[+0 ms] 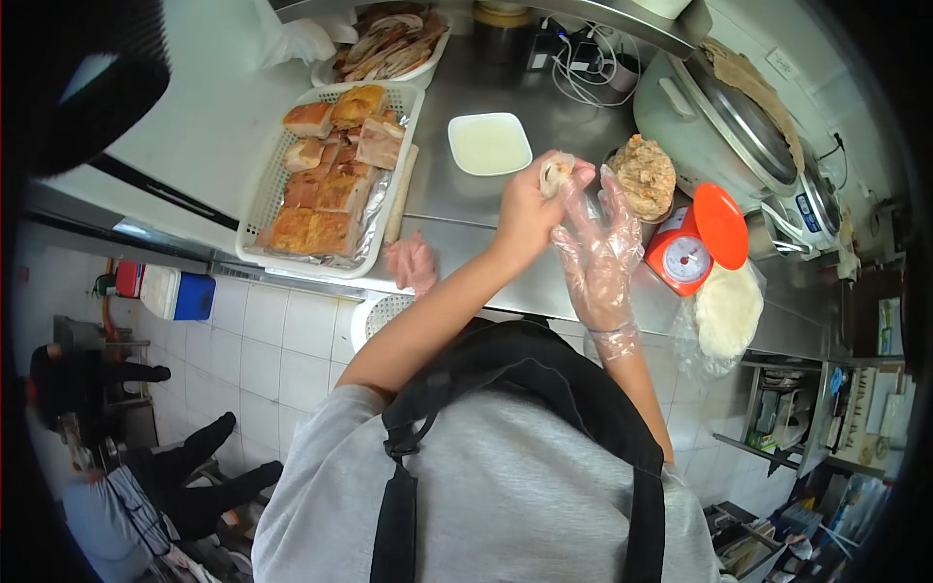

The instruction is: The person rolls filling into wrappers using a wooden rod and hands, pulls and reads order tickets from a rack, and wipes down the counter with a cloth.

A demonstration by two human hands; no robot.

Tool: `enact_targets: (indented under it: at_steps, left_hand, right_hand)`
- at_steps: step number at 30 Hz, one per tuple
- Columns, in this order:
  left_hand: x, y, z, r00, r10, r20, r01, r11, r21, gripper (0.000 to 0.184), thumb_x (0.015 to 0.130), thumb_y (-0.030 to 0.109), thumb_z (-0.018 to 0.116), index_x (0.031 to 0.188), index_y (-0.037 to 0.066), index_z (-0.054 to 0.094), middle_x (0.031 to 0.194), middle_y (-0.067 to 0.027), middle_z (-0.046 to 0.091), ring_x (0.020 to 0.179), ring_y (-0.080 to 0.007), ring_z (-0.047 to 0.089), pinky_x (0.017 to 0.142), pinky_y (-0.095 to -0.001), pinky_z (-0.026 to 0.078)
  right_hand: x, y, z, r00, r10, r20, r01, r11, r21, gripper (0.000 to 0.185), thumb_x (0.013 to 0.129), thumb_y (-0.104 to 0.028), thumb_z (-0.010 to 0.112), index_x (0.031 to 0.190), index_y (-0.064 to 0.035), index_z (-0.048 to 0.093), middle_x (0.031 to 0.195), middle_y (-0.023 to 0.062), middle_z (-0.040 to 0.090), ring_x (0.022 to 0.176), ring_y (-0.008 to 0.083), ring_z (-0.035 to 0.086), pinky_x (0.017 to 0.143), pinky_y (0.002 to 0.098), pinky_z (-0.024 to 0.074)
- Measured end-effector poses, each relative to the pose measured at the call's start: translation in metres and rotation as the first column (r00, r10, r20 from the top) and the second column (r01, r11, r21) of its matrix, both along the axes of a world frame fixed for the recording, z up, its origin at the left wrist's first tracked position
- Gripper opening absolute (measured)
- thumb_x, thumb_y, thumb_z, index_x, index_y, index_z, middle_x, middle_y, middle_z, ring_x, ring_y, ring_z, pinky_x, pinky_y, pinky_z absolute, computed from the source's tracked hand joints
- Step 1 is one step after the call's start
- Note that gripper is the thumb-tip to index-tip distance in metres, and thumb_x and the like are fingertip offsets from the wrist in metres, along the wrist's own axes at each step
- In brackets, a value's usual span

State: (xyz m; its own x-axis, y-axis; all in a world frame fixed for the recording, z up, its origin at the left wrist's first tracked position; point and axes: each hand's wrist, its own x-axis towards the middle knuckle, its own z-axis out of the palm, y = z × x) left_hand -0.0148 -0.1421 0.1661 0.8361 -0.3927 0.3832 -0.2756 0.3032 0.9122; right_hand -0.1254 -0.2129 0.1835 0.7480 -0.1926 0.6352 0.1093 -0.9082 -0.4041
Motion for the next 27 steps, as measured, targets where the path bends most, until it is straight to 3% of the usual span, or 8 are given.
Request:
enact_targets:
  at_steps: [5,11,14,17,18,21,24,27]
  left_hand:
    - [-0.004,0.013,0.011,0.998,-0.019,-0.066,0.026,0.994,0.104,0.037,0.090,0.024,0.075,0.065,0.005,0.054,0.060,0.0068,0.046,0.059,-0.0066,0.036,0.052,-0.0274,0.033]
    - [-0.010,0.013,0.002,0.986,0.129,0.103,-0.146,0.974,0.174,0.036,0.088,0.020,0.074,0.065,0.003,0.053,0.058,0.0036,0.043,0.058,-0.0071,0.037,0.051,-0.0270,0.034]
    - [-0.013,0.011,-0.004,0.994,0.083,0.065,-0.090,0.989,0.120,0.031,0.087,0.016,0.072,0.066,0.003,0.053,0.058,0.0030,0.045,0.059,-0.0065,0.038,0.052,-0.0269,0.035]
    - [-0.014,0.005,-0.010,0.994,0.058,0.092,-0.073,0.984,0.164,0.017,0.080,0.016,0.071,0.078,0.000,0.066,0.066,-0.0090,0.064,0.060,-0.0134,0.055,0.059,-0.0322,0.045]
    - [-0.017,0.002,-0.010,0.997,0.055,0.060,-0.064,0.983,0.169,0.016,0.080,0.015,0.071,0.078,0.000,0.066,0.066,-0.0071,0.063,0.061,-0.0118,0.054,0.058,-0.0314,0.045]
    - [-0.022,-0.007,-0.006,1.000,0.019,-0.008,-0.017,0.989,0.144,0.014,0.079,0.012,0.071,0.076,0.000,0.065,0.064,-0.0019,0.060,0.062,-0.0070,0.051,0.057,-0.0288,0.044]
    - [-0.032,-0.020,0.004,0.997,-0.052,-0.056,0.055,0.997,0.059,0.013,0.079,0.009,0.070,0.073,0.000,0.062,0.064,0.0016,0.057,0.062,-0.0035,0.047,0.055,-0.0265,0.042]
    - [-0.045,-0.032,0.011,0.993,-0.083,-0.083,0.088,0.994,0.059,0.013,0.080,0.006,0.068,0.071,0.002,0.059,0.064,0.0036,0.056,0.061,-0.0024,0.046,0.053,-0.0246,0.039]
  right_hand:
    - [-0.002,0.010,0.009,0.999,0.027,-0.034,-0.030,0.997,-0.073,0.058,0.090,-0.029,0.068,0.144,-0.0168,0.052,0.150,0.0283,0.036,0.128,0.0421,0.045,0.104,0.0497,0.0365]
    - [-0.008,0.015,0.020,0.997,0.007,-0.073,-0.019,0.986,-0.163,0.055,0.089,-0.029,0.068,0.140,-0.0116,0.055,0.145,0.0303,0.040,0.125,0.0458,0.046,0.104,0.0522,0.0371]
    - [-0.009,0.008,0.025,0.997,0.029,-0.073,-0.043,0.980,-0.196,0.050,0.089,-0.026,0.068,0.135,-0.0098,0.058,0.138,0.0290,0.046,0.121,0.0470,0.048,0.103,0.0536,0.0379]
    - [-0.013,-0.003,0.029,0.997,0.036,-0.067,-0.051,0.970,-0.237,0.046,0.089,-0.022,0.067,0.132,-0.0092,0.060,0.132,0.0262,0.052,0.119,0.0459,0.050,0.103,0.0541,0.0384]
    - [-0.014,-0.006,0.030,0.997,0.042,-0.065,-0.057,0.966,-0.251,0.045,0.089,-0.021,0.067,0.132,-0.0091,0.061,0.130,0.0251,0.053,0.118,0.0452,0.051,0.103,0.0540,0.0386]
    - [-0.028,-0.021,0.037,0.981,0.169,-0.098,-0.176,0.982,-0.072,0.043,0.090,-0.018,0.066,0.132,-0.0093,0.060,0.128,0.0221,0.055,0.119,0.0405,0.052,0.103,0.0507,0.0398]
    - [-0.040,-0.035,0.041,0.980,0.188,0.064,-0.198,0.944,0.264,0.039,0.092,-0.017,0.064,0.131,-0.0102,0.061,0.127,0.0196,0.056,0.118,0.0357,0.054,0.103,0.0469,0.0408]
    - [-0.045,-0.055,0.033,0.987,0.159,0.040,-0.163,0.969,0.187,0.034,0.093,-0.018,0.062,0.127,-0.0112,0.064,0.127,0.0175,0.057,0.116,0.0345,0.054,0.101,0.0448,0.0416]
